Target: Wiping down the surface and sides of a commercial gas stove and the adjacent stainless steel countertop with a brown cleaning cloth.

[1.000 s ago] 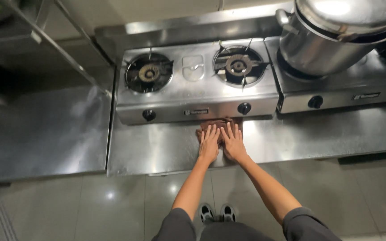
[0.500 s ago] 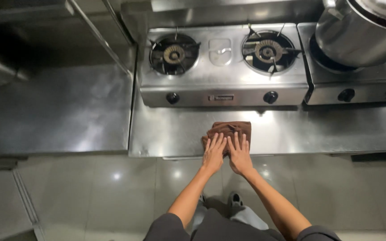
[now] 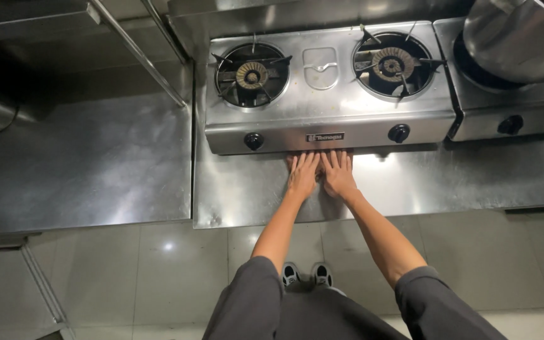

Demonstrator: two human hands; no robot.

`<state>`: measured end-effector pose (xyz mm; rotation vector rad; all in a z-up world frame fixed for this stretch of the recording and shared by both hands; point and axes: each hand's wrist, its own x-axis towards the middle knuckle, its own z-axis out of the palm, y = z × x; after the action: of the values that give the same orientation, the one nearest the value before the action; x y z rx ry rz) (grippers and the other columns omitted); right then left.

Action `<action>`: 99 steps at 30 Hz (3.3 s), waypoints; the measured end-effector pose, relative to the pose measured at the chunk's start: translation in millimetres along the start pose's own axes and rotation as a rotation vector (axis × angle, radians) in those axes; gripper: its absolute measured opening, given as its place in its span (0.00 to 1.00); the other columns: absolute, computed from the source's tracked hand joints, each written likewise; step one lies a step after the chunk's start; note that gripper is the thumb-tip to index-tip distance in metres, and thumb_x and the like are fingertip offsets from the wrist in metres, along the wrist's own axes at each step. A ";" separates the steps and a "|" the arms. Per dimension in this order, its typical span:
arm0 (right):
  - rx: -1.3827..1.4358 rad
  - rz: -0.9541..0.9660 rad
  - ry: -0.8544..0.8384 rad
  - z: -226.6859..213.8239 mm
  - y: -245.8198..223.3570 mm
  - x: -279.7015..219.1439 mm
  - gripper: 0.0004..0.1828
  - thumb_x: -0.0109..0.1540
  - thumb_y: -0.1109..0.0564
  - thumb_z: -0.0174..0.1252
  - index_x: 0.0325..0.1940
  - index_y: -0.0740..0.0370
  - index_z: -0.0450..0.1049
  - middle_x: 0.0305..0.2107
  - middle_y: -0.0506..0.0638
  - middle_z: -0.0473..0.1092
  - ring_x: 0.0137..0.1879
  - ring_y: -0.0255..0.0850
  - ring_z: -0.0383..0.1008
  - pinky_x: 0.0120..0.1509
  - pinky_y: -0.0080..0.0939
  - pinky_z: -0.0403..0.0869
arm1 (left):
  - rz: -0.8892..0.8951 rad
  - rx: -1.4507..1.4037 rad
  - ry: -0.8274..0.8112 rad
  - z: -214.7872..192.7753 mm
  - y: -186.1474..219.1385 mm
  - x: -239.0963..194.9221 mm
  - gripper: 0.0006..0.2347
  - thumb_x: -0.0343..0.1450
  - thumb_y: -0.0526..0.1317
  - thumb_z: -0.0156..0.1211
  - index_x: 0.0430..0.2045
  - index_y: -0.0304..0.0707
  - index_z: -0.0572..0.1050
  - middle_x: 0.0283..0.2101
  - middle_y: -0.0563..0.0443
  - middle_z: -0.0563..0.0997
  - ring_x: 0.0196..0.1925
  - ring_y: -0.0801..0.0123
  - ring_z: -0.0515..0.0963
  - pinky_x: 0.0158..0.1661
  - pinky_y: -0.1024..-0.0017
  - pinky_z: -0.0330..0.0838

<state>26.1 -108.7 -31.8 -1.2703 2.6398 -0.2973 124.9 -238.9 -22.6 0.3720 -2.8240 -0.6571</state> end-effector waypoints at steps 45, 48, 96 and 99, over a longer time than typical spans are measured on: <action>0.002 -0.101 0.032 14.4 -174.2 -1.6 0.49 0.55 0.57 0.53 0.81 0.55 0.45 0.78 0.64 0.37 0.80 0.72 0.32 0.79 0.68 0.43 | -0.076 -0.019 0.032 -99.5 -97.2 -102.6 0.28 0.69 0.31 0.57 0.69 0.38 0.62 0.76 0.46 0.56 0.79 0.51 0.50 0.71 0.39 0.44; 0.008 -0.166 0.165 42.3 -186.5 -35.7 0.45 0.60 0.57 0.52 0.81 0.55 0.48 0.78 0.64 0.38 0.81 0.73 0.33 0.80 0.70 0.43 | -0.072 -0.007 0.040 -114.8 -88.6 -144.8 0.29 0.68 0.29 0.57 0.69 0.36 0.62 0.76 0.45 0.56 0.79 0.51 0.50 0.72 0.40 0.43; 0.116 -0.173 -0.027 34.7 -429.7 -11.3 0.49 0.55 0.53 0.56 0.79 0.60 0.46 0.76 0.67 0.34 0.79 0.75 0.28 0.79 0.72 0.38 | -0.107 0.068 0.028 -251.2 -240.3 -249.5 0.30 0.66 0.25 0.54 0.69 0.32 0.62 0.76 0.42 0.56 0.79 0.48 0.50 0.74 0.52 0.46; 0.088 -0.199 0.157 80.5 -425.2 38.0 0.46 0.60 0.53 0.55 0.81 0.57 0.48 0.78 0.67 0.36 0.81 0.75 0.31 0.80 0.72 0.41 | -0.069 0.033 0.034 -260.2 -276.1 -216.2 0.30 0.67 0.28 0.56 0.68 0.32 0.63 0.76 0.41 0.57 0.78 0.46 0.50 0.74 0.52 0.46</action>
<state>341.3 -406.0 -0.4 -1.5411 2.5944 -0.5589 451.8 -520.0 46.3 0.4840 -2.8035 -0.6131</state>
